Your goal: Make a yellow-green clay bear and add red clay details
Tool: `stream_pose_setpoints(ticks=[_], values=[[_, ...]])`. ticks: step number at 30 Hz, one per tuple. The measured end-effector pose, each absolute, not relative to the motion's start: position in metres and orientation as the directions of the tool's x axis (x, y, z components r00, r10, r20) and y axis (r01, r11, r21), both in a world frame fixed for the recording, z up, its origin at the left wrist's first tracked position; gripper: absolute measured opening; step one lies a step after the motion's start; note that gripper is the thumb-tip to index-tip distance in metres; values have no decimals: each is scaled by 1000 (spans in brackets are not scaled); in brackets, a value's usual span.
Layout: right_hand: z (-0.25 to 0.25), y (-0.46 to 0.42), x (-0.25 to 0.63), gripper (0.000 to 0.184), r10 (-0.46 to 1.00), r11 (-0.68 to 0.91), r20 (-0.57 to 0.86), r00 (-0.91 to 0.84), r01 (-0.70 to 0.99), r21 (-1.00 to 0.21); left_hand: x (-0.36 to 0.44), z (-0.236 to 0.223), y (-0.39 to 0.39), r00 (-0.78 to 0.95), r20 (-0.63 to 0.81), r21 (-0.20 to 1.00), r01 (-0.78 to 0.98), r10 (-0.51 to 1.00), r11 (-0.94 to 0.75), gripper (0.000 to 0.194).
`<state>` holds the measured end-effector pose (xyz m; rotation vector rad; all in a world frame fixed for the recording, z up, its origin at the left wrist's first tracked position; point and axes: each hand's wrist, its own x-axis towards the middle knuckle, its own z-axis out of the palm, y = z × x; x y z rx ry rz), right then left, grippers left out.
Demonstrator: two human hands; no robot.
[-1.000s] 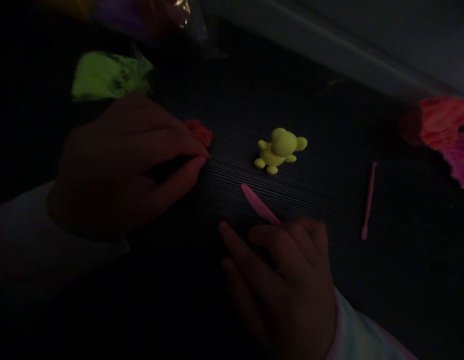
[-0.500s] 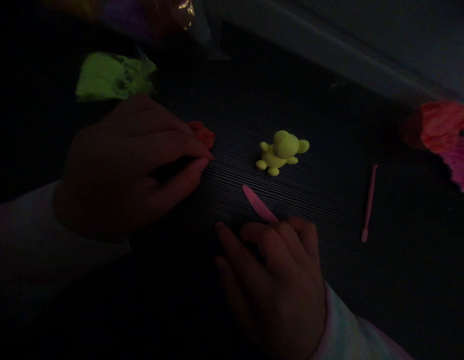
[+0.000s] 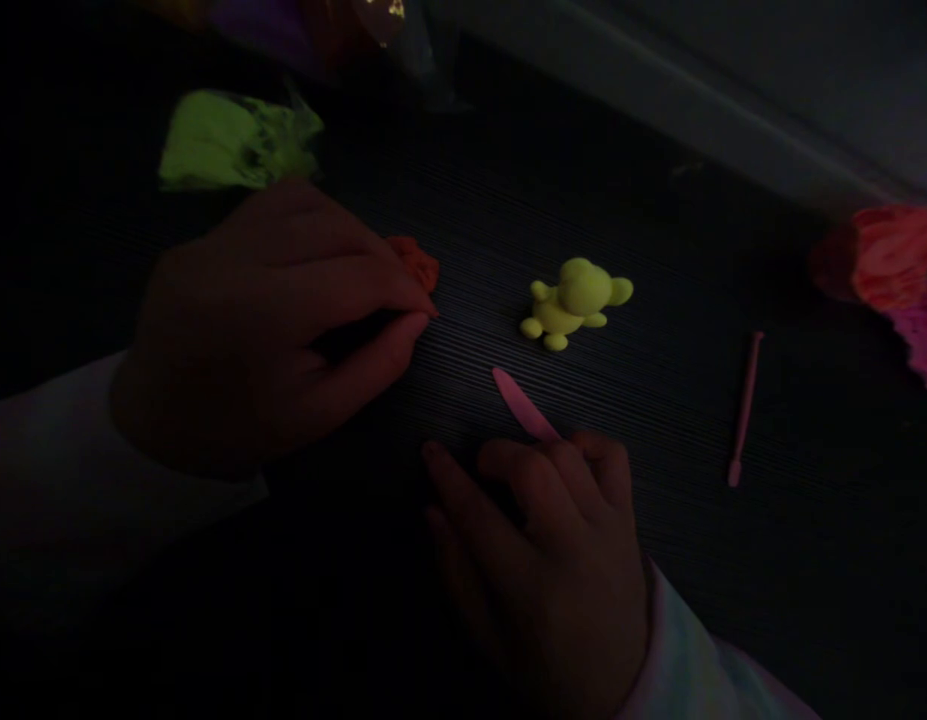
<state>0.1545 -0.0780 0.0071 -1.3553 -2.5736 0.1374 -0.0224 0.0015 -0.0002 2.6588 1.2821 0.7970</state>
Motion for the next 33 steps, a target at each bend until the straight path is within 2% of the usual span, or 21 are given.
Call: stream_pose_setpoints(ticks=[13,26,33], values=[[7,-79,153,25,816,578,149,-559,802,-153,-22,1,2,515,404,284,715,756,-639,21],[6,-81,151,25,817,568,161,-553,820,-67,-23,1,1,518,376,318,706,768,-633,23],[9,-81,156,25,813,576,206,-545,804,-149,-22,1,1,492,403,320,714,771,-623,22]])
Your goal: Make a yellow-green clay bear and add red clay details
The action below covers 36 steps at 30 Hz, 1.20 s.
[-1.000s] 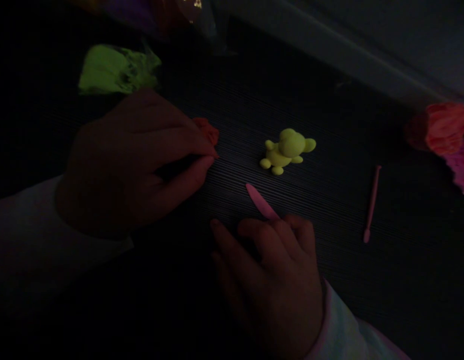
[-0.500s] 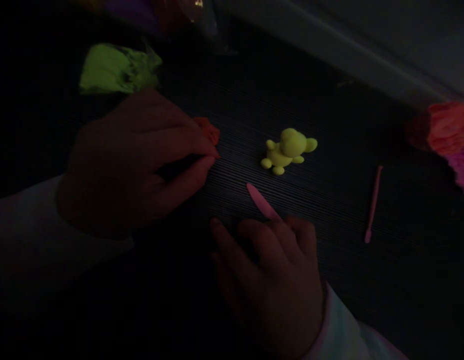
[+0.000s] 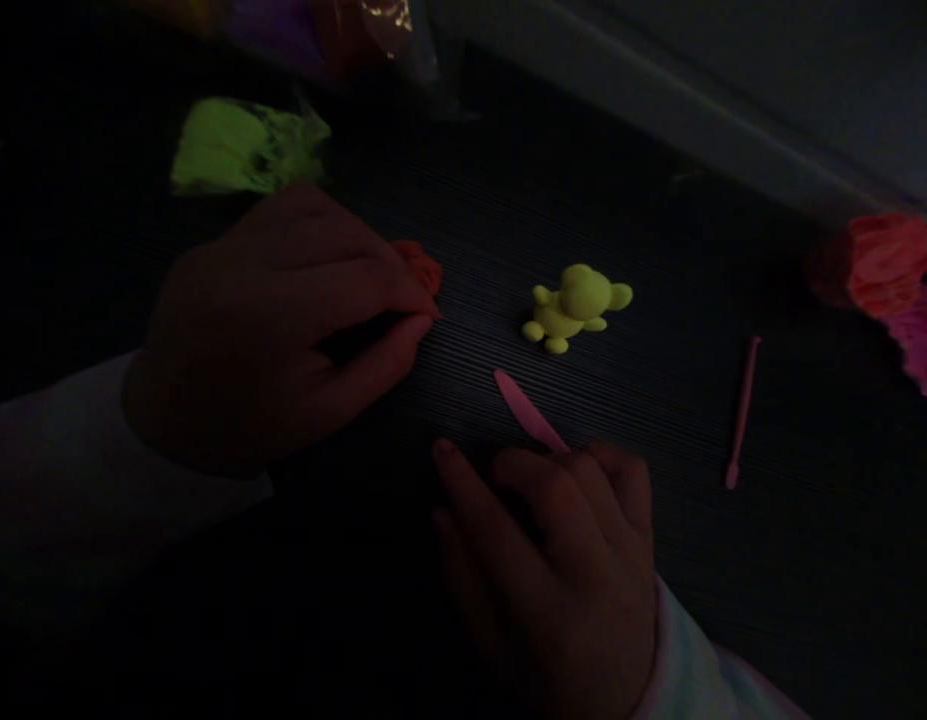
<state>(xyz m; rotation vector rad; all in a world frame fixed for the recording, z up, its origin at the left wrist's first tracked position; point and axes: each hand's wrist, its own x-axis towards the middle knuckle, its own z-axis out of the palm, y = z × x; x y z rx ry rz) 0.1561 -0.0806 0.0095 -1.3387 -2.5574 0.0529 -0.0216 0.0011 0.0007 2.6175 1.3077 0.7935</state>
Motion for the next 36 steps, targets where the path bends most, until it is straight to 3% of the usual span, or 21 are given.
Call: stream_pose_setpoints(ticks=[7,12,15,18,20,22,24,27,36], values=[[6,-79,155,24,818,571,175,-548,810,-130,-23,0,2,499,426,307,705,754,-640,21],[6,-80,157,26,814,579,176,-554,801,-154,-22,0,0,475,391,380,697,789,-608,20],[11,-81,163,33,845,533,180,-503,773,-345,-22,-1,0,457,394,430,675,797,-599,18],[17,-81,170,33,938,317,120,-326,663,-678,-23,-2,1,437,416,455,659,797,-599,17],[21,-79,172,27,981,87,1,-194,435,-896,-23,-3,2,428,444,457,648,787,-610,19],[23,-75,173,24,974,-129,-144,-176,91,-987,-23,-2,2,423,467,463,631,776,-622,27],[25,-71,172,24,949,-270,-224,-223,-199,-942,-21,-1,1,426,463,482,615,777,-624,39],[28,-68,170,22,931,-351,-265,-252,-406,-844,-16,1,-1,414,438,479,643,798,-597,49],[24,-59,178,21,926,-374,-322,-197,-594,-712,18,3,-7,388,398,441,714,832,-544,56]])
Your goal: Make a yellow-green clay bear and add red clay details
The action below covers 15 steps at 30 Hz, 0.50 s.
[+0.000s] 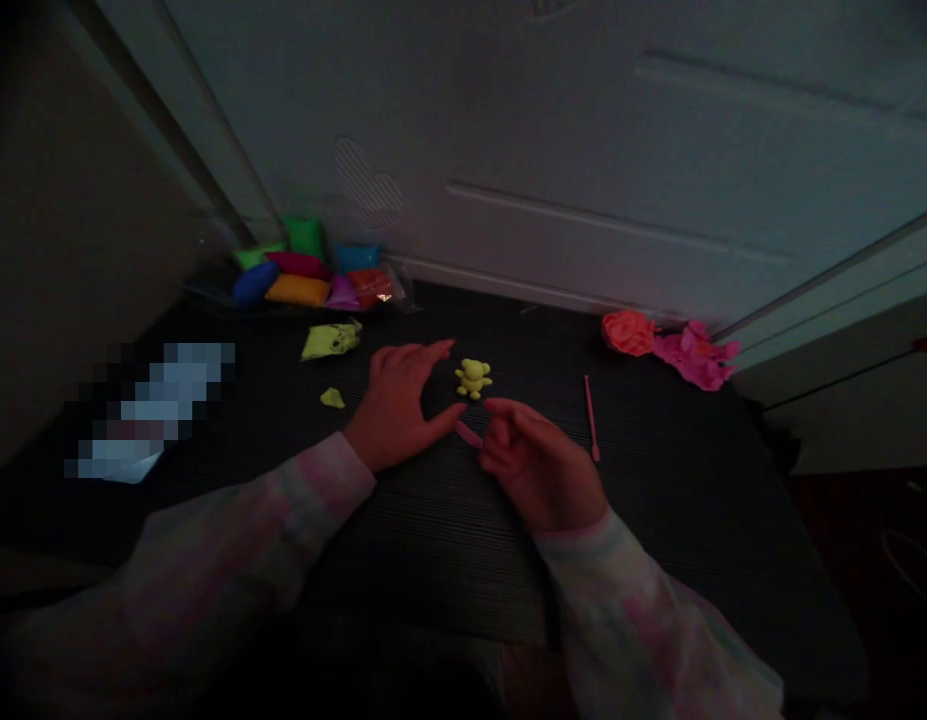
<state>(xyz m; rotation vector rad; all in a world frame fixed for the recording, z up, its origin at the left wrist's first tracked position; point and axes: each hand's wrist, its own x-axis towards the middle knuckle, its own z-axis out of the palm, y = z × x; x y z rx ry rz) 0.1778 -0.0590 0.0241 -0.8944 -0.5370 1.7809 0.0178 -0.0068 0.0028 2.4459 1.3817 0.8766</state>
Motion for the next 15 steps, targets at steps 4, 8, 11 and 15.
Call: stream_pose_setpoints(ticks=[4,8,11,15], values=[[22,-53,181,21,943,-317,-299,-142,-650,-691,30,0,-6,364,386,459,721,848,-519,60],[21,-49,182,21,952,-287,-284,-116,-667,-688,37,-2,-1,325,389,490,720,862,-492,61],[20,-48,183,21,952,-283,-284,-111,-669,-688,41,-2,2,339,370,499,713,865,-493,61],[19,-46,183,18,953,-276,-291,-86,-644,-714,42,-2,3,368,354,482,716,860,-505,54]])
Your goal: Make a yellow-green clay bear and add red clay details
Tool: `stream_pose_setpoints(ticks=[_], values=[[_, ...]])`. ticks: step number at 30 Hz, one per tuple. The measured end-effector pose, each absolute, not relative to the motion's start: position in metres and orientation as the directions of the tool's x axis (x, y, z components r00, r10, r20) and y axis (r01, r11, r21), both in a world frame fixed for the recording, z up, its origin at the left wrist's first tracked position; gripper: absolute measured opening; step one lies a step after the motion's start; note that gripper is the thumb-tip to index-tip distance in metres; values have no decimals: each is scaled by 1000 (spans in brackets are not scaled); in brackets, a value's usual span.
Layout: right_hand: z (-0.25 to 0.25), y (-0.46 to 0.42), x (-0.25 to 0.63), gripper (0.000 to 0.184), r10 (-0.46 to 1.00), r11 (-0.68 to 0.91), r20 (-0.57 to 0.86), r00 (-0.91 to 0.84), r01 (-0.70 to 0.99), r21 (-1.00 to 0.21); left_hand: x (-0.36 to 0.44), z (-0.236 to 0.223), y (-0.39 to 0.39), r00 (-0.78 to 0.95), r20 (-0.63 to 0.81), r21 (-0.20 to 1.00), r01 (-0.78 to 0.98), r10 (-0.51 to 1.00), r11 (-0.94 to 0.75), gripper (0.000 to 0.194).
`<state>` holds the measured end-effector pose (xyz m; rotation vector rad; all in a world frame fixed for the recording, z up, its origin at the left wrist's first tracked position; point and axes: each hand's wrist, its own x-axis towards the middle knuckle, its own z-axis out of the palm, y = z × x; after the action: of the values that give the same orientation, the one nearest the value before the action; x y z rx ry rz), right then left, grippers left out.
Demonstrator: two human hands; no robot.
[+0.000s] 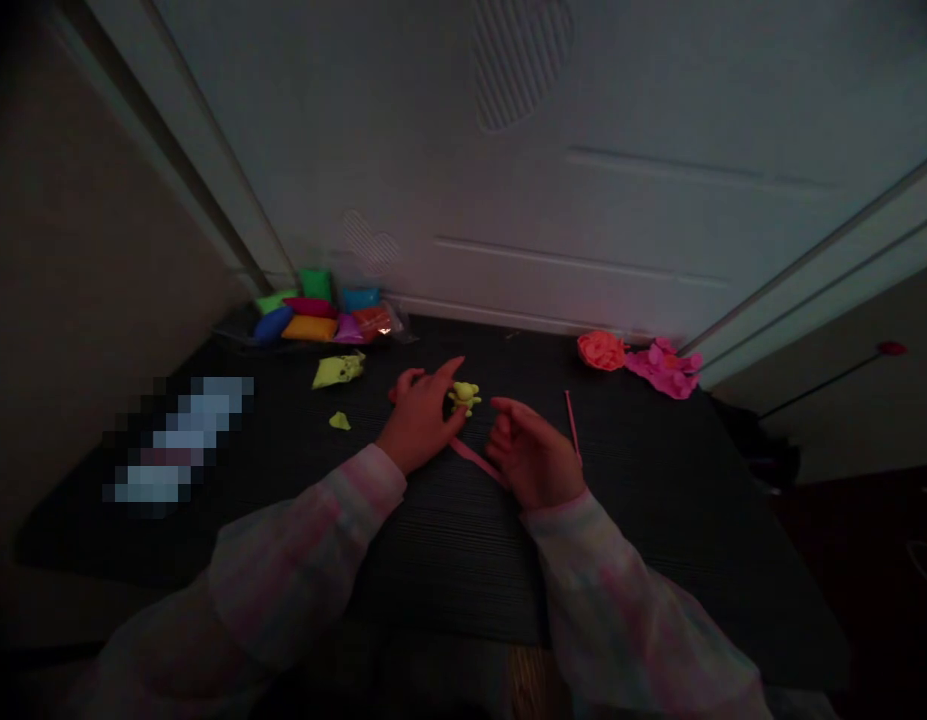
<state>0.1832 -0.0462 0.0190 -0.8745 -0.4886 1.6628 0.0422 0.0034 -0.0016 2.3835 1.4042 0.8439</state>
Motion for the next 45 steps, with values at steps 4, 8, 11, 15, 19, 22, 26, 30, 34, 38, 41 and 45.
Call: stream_pose_setpoints(ticks=[4,8,11,15,19,22,26,30,34,38,41,45], values=[[13,-45,183,15,978,-174,-208,9,-518,-838,41,1,2,321,351,622,622,880,-475,53],[6,-49,184,18,958,202,211,194,62,-977,41,4,-4,277,330,793,437,902,-425,55],[7,-56,183,26,816,454,577,29,585,-672,44,5,-9,284,308,858,329,908,-394,53],[9,-60,181,32,734,482,666,-133,793,-373,46,7,-14,291,315,872,287,904,-396,49],[8,-58,182,30,703,411,699,-131,877,-248,47,7,-16,295,325,868,285,899,-407,48],[8,-58,183,27,697,394,702,-146,896,-204,46,7,-16,299,328,868,281,896,-411,47],[8,-58,183,27,695,390,702,-156,902,-186,47,7,-16,286,340,867,274,896,-416,47],[7,-58,184,27,691,378,704,-164,912,-159,47,8,-16,273,345,875,254,898,-413,48],[6,-58,184,27,697,375,698,-166,914,-157,47,8,-16,275,340,889,218,899,-403,48],[7,-58,184,28,699,377,694,-169,913,-157,47,8,-17,273,342,892,205,899,-402,47],[7,-58,184,28,698,378,696,-167,912,-161,47,8,-17,272,341,889,218,900,-402,47],[7,-58,184,28,703,386,690,-170,907,-169,47,9,-17,265,348,884,226,899,-408,47]])
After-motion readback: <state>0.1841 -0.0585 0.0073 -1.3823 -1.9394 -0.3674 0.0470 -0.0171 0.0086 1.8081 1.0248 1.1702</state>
